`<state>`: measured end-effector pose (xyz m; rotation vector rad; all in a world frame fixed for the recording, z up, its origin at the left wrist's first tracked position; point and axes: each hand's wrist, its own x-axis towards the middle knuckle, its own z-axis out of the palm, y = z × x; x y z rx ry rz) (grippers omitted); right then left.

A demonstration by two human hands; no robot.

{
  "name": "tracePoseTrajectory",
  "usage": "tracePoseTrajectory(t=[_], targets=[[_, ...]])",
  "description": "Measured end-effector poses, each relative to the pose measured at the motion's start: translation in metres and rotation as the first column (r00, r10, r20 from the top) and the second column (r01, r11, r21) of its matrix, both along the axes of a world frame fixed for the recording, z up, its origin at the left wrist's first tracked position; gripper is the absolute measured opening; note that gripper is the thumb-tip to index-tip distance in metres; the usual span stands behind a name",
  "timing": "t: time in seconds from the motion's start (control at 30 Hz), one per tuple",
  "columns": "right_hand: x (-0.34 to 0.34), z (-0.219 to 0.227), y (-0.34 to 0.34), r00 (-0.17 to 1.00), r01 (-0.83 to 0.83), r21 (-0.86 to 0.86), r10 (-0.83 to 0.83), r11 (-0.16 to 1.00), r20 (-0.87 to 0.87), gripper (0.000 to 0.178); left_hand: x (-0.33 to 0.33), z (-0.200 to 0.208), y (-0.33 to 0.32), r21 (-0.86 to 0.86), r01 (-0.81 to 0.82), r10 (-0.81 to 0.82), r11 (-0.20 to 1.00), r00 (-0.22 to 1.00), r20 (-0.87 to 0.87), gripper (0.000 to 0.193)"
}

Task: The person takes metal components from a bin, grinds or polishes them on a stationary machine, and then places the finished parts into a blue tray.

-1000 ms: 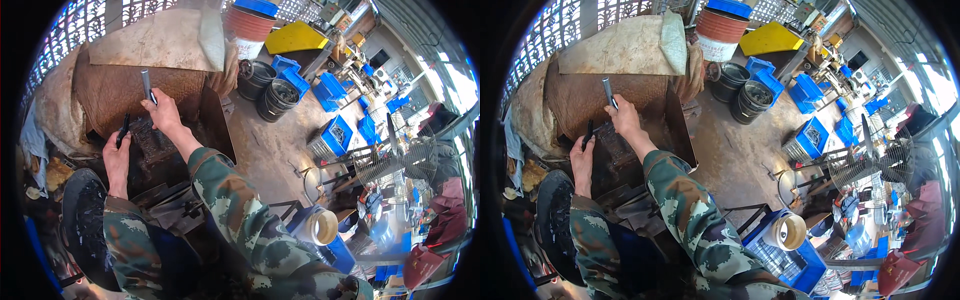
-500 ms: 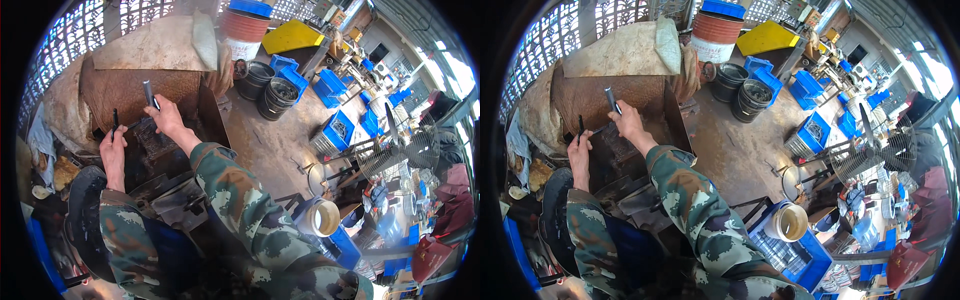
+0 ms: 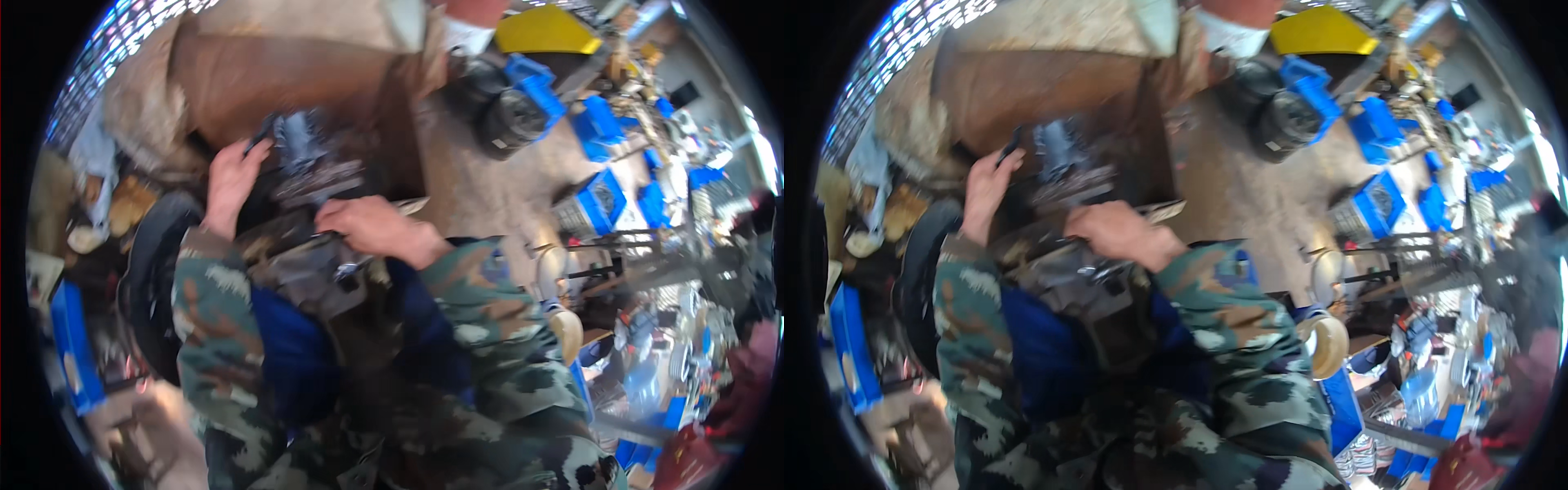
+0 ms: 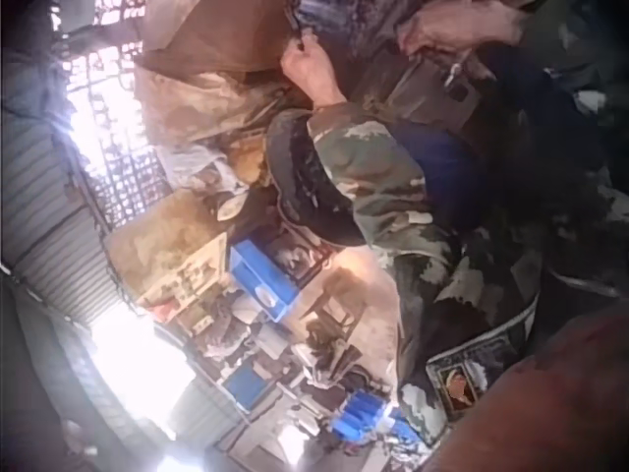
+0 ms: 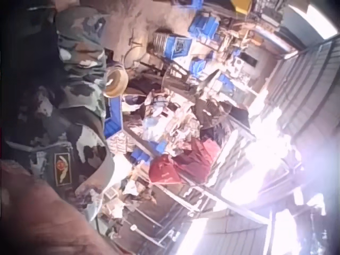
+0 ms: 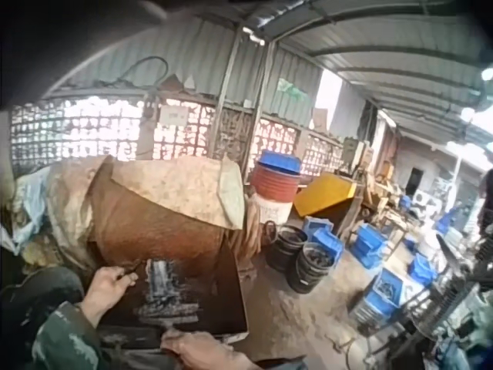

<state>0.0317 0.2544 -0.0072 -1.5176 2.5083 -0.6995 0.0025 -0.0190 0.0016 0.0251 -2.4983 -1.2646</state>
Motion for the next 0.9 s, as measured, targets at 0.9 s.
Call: tracePoseTrajectory(t=[0.9], targets=[[-0.053, 0.025, -0.036, 0.574, 0.706, -0.348, -0.211, 0.617, 0.791, 0.025, 0.004, 0.005, 0.033, 0.379, 0.153, -0.256, 0.913, 0.937, 0.237, 0.024]])
